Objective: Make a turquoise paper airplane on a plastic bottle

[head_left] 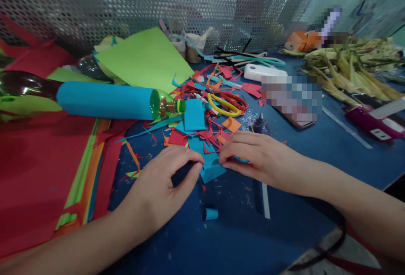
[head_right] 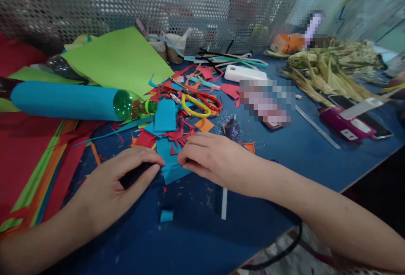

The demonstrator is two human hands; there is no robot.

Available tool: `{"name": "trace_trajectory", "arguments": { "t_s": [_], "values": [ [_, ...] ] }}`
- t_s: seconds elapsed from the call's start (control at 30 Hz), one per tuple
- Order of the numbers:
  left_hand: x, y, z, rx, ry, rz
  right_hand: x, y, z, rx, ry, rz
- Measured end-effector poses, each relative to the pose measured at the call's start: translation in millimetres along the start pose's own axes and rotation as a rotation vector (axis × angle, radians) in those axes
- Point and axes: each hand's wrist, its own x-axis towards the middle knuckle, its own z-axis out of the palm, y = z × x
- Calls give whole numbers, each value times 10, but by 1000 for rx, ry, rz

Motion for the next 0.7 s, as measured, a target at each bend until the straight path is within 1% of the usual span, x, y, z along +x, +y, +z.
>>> {"name": "trace_trajectory", "arguments": {
  "t_s": [0.1,0.23,0.7],
  "values": [
    [0,-23,3,-3,-12,-6,-1,-6,-21,-10,-41,-25],
    [11,-32,-5,-4,-52,33,14,-8,-1,-37,-55,-72],
    [20,-25,-5,20,-40,95,32,20,61,-55,-84,-100]
  ]
}}
